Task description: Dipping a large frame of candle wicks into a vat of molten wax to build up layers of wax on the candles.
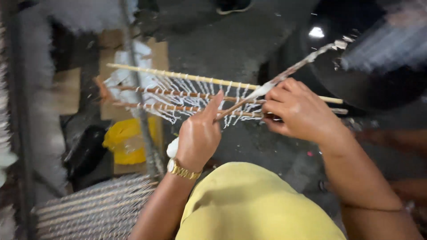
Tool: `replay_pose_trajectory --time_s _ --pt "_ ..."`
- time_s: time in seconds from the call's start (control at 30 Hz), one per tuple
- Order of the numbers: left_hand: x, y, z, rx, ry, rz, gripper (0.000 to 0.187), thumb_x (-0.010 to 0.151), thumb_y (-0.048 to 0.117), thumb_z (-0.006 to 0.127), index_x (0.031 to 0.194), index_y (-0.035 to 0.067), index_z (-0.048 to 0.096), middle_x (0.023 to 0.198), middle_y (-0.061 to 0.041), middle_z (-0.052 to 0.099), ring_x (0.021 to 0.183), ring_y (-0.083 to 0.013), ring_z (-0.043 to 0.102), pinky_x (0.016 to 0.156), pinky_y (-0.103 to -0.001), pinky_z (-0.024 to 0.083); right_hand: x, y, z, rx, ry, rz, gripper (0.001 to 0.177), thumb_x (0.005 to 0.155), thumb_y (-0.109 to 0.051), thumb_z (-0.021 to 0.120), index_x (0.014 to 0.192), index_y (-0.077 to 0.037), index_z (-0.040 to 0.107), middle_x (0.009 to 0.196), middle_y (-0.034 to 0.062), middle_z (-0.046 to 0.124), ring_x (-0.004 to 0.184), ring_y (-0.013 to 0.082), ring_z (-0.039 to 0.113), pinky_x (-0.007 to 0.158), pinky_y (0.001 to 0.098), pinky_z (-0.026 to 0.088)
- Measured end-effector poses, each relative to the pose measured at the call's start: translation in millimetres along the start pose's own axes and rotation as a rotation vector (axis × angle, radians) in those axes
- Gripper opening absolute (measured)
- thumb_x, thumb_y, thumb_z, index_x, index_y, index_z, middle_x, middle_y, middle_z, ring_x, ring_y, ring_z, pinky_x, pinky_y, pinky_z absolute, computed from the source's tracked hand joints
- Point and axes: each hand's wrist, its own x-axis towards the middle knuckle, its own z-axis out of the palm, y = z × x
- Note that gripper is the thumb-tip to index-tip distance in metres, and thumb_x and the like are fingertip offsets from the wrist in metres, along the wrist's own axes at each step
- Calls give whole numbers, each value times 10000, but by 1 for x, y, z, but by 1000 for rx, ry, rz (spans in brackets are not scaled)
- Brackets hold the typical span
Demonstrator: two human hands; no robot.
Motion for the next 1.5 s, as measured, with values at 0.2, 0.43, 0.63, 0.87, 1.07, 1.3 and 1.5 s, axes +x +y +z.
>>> replay_pose_trajectory --time_s 0.2,0.43,0.63,0.87,1.07,1.3,1.5 --pt "-15 38 32 -77 -18 71 529 921 97 517 1429 181 638 981 -223 756 767 -461 693 636 -554 554 -67 -7 -22 39 70 51 218 764 -357 764 850 -216 622 904 -12 607 984 300 595 776 426 492" --pt "-35 95 67 -38 -167 97 561 923 71 511 1452 213 629 775 -194 754 649 -393 714 575 -515 572 -143 -13 -30 -2 65 160 216 789 -343 764 829 -218 593 887 -25 555 947 274 569 755 405 481" --pt "-43 129 69 -266 -256 136 585 908 59 498 1480 161 570 920 -289 740 847 -505 693 709 -614 538 -180 -18 -34 -1 81 196 226 752 -336 785 809 -217 602 906 -23 594 995 281 588 788 418 492" --pt "-37 148 72 -396 -385 238 558 954 56 463 1476 217 575 1136 -151 771 917 -403 743 743 -484 605 -203 -28 -39 -121 90 283 253 759 -364 769 851 -203 596 937 8 586 992 291 581 785 418 495" --pt "-27 137 72 -254 -442 335 562 954 50 489 1501 155 554 955 -201 781 755 -382 753 637 -440 603 -197 -51 -44 -124 48 401 218 795 -353 758 866 -186 637 902 20 606 946 315 602 786 441 507" --pt "-19 125 66 -229 -639 383 584 945 97 471 1514 215 526 900 -271 749 836 -499 707 714 -602 545 -184 -72 -22 6 71 504 221 789 -372 728 842 -180 630 953 54 612 988 364 605 739 462 514" --pt "-29 119 69 -233 -767 378 614 934 109 462 1533 236 506 1008 -225 768 889 -447 728 734 -571 565 -173 -99 -22 -68 62 603 239 840 -426 684 861 -199 611 934 24 578 989 320 577 805 426 508"
